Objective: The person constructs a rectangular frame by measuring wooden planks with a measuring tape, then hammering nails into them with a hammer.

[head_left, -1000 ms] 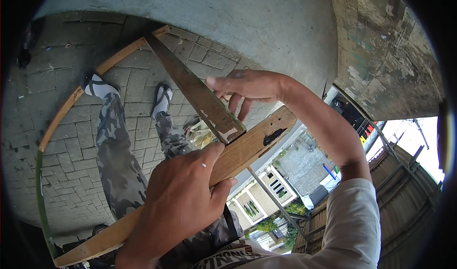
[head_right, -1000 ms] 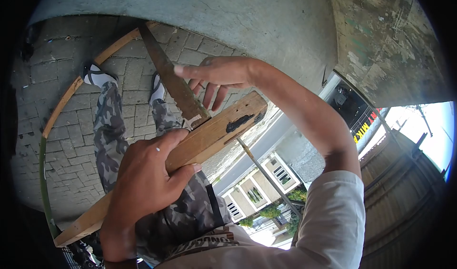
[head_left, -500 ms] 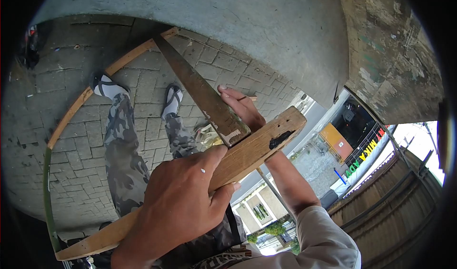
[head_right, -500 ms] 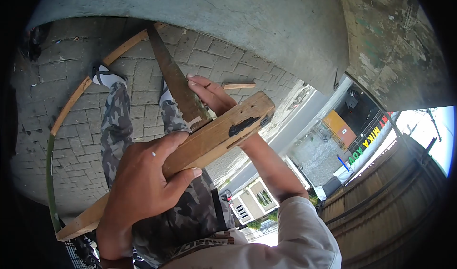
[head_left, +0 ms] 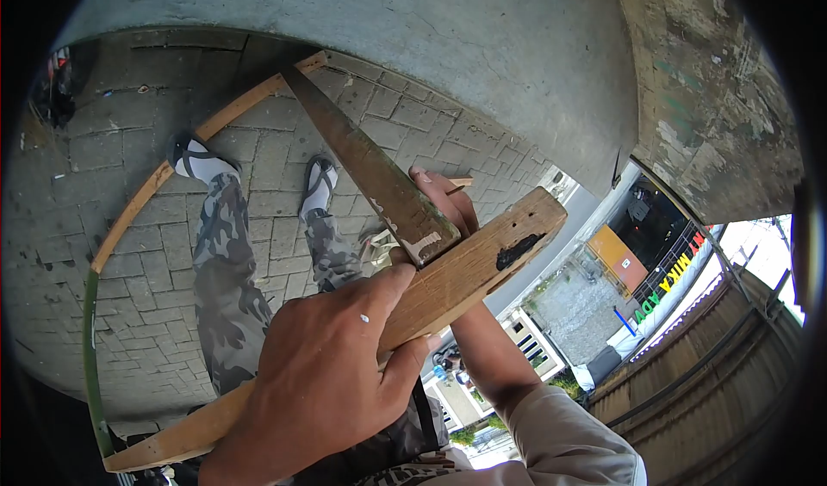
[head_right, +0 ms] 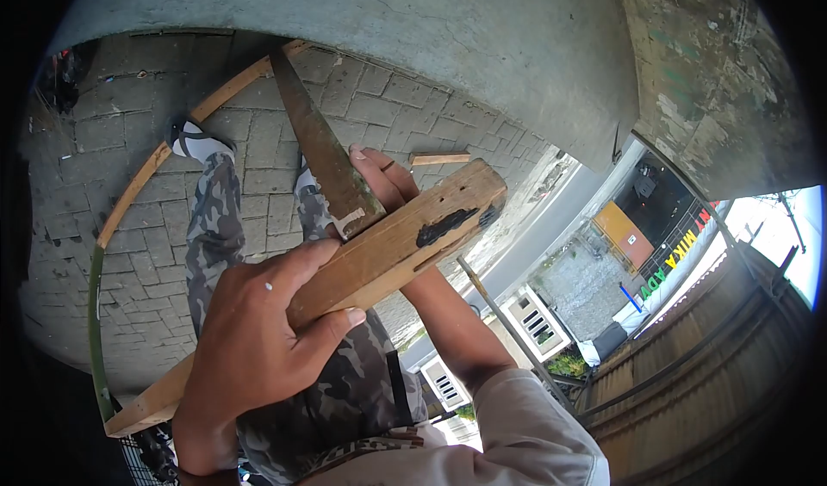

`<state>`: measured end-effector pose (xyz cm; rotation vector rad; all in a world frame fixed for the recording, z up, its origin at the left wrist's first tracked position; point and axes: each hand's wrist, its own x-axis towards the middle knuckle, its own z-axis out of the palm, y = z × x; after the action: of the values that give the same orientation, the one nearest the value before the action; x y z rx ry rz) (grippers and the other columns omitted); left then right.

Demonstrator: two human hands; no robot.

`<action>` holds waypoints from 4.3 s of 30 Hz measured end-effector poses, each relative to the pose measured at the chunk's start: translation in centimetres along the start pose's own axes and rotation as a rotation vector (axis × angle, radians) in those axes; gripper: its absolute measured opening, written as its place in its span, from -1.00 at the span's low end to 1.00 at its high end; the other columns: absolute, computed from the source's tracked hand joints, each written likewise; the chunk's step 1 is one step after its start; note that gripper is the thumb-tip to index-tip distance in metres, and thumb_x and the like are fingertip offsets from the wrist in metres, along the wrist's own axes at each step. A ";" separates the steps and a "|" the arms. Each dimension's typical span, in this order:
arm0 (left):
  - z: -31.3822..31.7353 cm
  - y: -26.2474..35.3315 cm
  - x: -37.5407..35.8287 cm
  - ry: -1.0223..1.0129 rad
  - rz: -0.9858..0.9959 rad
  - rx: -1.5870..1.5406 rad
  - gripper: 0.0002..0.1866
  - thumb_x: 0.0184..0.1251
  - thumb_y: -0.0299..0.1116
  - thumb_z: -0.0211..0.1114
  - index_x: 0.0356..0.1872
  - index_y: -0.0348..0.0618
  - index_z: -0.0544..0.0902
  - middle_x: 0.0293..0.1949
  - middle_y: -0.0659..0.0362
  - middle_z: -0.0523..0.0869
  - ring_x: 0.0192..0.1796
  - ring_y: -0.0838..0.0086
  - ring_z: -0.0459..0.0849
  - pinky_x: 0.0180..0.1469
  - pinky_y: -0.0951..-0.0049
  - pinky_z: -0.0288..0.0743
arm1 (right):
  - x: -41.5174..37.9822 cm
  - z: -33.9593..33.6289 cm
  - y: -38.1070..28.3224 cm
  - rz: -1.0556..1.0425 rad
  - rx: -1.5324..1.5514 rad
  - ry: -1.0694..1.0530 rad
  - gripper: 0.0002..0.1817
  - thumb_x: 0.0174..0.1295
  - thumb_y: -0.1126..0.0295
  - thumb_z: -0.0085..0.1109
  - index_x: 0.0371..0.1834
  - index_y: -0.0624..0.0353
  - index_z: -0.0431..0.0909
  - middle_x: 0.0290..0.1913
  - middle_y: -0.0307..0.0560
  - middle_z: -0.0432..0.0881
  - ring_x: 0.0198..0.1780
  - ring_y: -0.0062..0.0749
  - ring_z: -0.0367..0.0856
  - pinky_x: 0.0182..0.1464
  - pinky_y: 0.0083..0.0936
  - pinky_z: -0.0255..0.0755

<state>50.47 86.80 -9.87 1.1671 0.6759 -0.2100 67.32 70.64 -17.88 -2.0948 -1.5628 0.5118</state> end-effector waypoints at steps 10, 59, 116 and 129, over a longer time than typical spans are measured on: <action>-0.2 0.1 -0.2 0.031 0.018 0.010 -0.46 0.23 -0.26 0.51 0.13 -0.46 0.64 -0.22 -0.28 0.79 -0.21 -0.10 0.81 -0.07 0.14 0.58 | 0.0 0.6 -0.2 0.048 -0.043 0.027 -0.39 0.31 0.22 0.41 0.42 0.10 0.51 0.19 0.05 0.68 0.17 -0.08 0.66 0.22 -0.26 0.54; -0.8 -0.6 0.5 -0.026 -0.019 -0.011 -0.49 0.13 -0.21 0.56 -0.03 -0.44 0.70 -0.31 -0.18 0.78 -0.28 -0.02 0.81 -0.13 0.19 0.59 | -0.3 0.4 -0.5 0.025 -0.010 -0.012 -0.29 0.14 0.35 0.49 0.42 0.17 0.49 0.18 0.02 0.65 0.19 -0.13 0.59 0.18 -0.34 0.51; 0.1 0.3 -0.2 0.088 0.011 0.127 -0.41 0.16 -0.19 0.55 0.12 -0.41 0.67 -0.16 -0.22 0.80 -0.14 -0.04 0.81 0.04 0.15 0.59 | -0.3 1.3 0.1 -0.016 0.092 0.032 -0.30 0.22 0.23 0.44 0.41 0.25 0.46 0.18 0.11 0.63 0.14 -0.08 0.61 0.13 -0.26 0.55; -0.2 0.4 -0.3 0.085 0.010 0.153 -0.41 0.16 -0.16 0.57 0.11 -0.41 0.67 -0.11 -0.20 0.80 -0.11 -0.05 0.80 0.06 0.15 0.58 | 0.3 1.0 -0.7 0.052 0.204 0.010 -0.33 0.23 0.46 0.40 0.46 0.11 0.47 0.23 0.07 0.59 0.21 -0.12 0.60 0.18 -0.33 0.55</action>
<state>50.39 87.07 -9.47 1.3317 0.7381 -0.2071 66.29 71.24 -18.35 -1.9836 -1.3907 0.6490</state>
